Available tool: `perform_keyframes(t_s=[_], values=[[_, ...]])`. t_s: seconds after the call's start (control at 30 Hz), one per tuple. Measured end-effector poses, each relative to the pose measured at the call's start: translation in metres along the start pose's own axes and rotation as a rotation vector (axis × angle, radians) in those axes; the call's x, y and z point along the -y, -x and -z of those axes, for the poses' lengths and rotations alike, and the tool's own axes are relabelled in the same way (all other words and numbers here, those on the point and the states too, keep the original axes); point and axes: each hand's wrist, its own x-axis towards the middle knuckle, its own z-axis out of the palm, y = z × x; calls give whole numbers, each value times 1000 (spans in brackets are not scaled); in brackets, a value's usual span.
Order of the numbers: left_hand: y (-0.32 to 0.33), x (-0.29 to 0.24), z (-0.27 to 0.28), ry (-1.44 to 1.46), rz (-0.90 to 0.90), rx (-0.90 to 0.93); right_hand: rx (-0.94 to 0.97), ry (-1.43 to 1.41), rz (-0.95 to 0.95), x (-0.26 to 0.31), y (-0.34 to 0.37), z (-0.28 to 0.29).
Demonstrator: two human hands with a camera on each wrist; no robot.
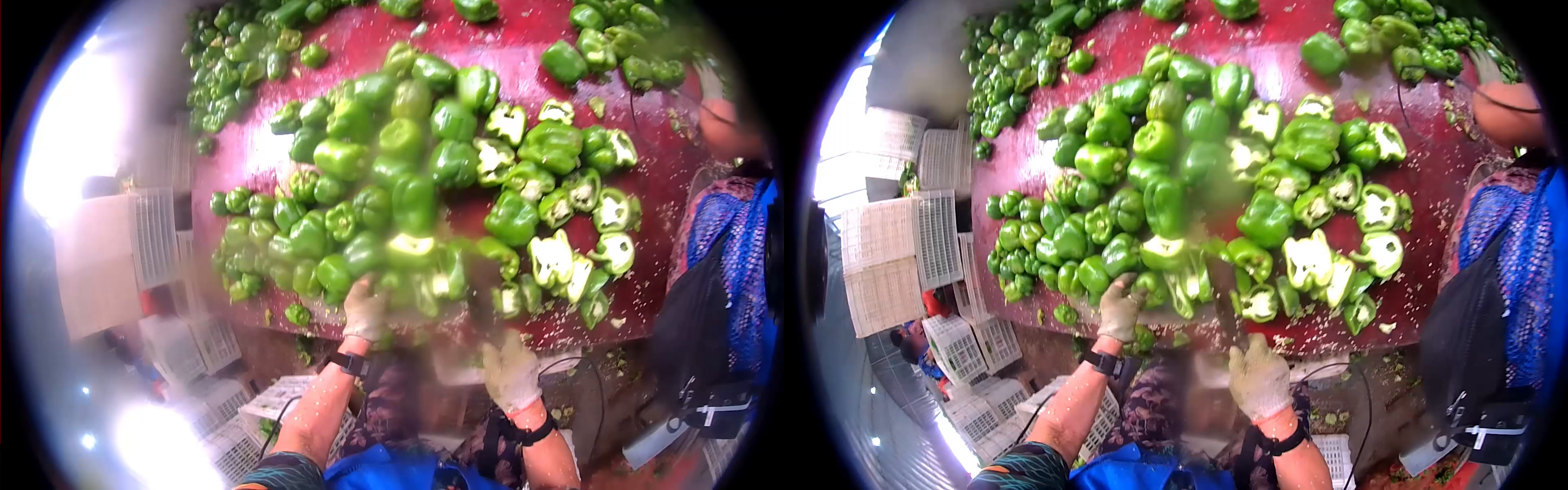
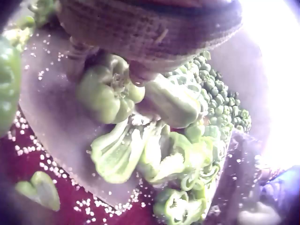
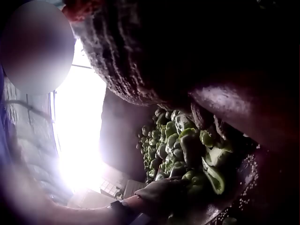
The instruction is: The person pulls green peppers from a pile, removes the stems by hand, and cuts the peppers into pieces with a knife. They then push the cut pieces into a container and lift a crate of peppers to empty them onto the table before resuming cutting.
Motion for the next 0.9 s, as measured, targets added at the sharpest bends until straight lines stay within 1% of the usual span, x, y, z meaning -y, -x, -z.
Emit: perform_keyframes(t_s=[0.03,0.07,0.1,0.17,0.2,0.23,0.3,0.33,0.37,0.43,0.47,0.53,0.57,0.6,0.63,0.67,0.7,0.73,0.77,0.83,0.87,0.9], values=[[2,9,3,270,109,-19,-17,-33,-15,1,-1,-6],[17,-10,21,373,152,-18,-5,-27,-90,5,0,-13],[17,10,32,-75,-151,-122,-31,-79,-99,10,1,-14],[32,26,61,-139,-230,-144,-81,-117,-92,11,4,-23],[36,41,68,-87,-144,-115,-77,-85,-98,13,5,-26],[42,55,71,-66,-12,-60,-74,-53,-105,15,6,-26],[52,53,77,-23,259,57,-65,-39,-116,20,10,-27],[55,50,75,-30,381,172,-61,-58,-116,22,12,-28],[59,52,67,189,393,209,-57,-77,-117,24,14,-29],[63,31,52,148,465,299,-52,-66,-111,25,19,-36],[61,55,41,248,376,280,-49,-39,-100,26,21,-39],[57,50,29,336,411,272,-15,16,-91,29,24,-42],[56,48,26,380,430,263,3,60,-55,29,26,-45],[52,50,27,318,434,249,22,103,-18,27,28,-50],[48,50,30,328,393,234,39,144,20,26,30,-56],[44,45,35,337,354,220,13,143,48,27,32,-63],[41,39,40,346,316,204,17,237,125,29,32,-67],[37,20,49,385,370,237,23,331,201,34,31,-70],[36,29,50,266,296,213,30,425,277,39,31,-73],[31,53,48,31,144,162,-9,386,230,53,31,-79],[32,53,49,-76,92,137,-27,367,208,60,31,-81],[33,56,48,-81,65,122,-45,350,186,65,30,-83]])
